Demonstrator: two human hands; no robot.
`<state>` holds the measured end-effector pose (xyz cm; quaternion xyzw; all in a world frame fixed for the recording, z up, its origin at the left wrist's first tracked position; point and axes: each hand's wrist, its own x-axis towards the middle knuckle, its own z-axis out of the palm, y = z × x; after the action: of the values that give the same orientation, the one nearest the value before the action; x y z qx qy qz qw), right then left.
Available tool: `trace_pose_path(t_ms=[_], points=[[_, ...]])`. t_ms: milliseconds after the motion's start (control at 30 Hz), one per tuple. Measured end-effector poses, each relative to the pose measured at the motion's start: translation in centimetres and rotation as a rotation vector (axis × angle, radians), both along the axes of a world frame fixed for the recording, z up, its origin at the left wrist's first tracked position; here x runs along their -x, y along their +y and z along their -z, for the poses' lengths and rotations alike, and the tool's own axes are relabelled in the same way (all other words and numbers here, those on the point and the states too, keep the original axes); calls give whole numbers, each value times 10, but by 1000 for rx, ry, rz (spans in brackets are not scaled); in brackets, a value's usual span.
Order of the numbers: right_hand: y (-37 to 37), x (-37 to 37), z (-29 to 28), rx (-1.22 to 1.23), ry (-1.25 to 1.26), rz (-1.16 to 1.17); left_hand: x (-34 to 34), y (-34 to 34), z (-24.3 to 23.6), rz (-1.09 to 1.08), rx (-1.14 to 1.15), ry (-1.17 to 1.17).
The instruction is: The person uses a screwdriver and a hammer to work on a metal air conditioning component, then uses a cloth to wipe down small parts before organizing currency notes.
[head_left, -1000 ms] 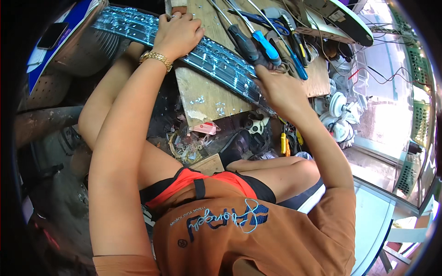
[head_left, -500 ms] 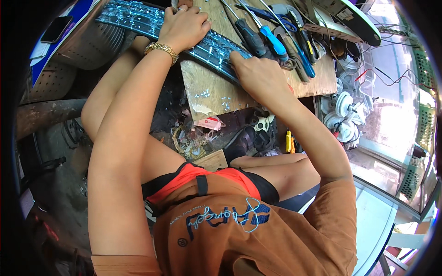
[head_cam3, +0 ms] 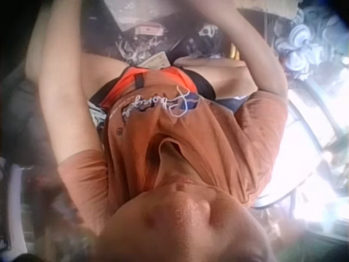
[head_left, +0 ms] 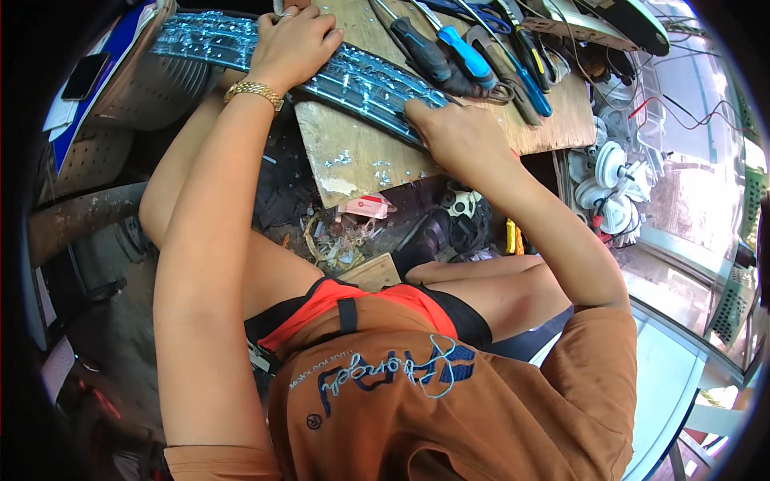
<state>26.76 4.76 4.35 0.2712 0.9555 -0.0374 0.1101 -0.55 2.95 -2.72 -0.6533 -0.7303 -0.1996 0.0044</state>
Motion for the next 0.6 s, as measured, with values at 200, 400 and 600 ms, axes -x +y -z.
trace_pose_path(t_ms=[200, 400, 600], points=[[-3, -46, 3, -54, 38, 40, -6, 5, -1, 1, 64, 23], [-4, -80, -2, -57, -33, 87, 9, 14, 19, 37, 26, 211], [-13, -119, 0, -73, -119, 170, 15, 11, 17, 30, 25, 207]])
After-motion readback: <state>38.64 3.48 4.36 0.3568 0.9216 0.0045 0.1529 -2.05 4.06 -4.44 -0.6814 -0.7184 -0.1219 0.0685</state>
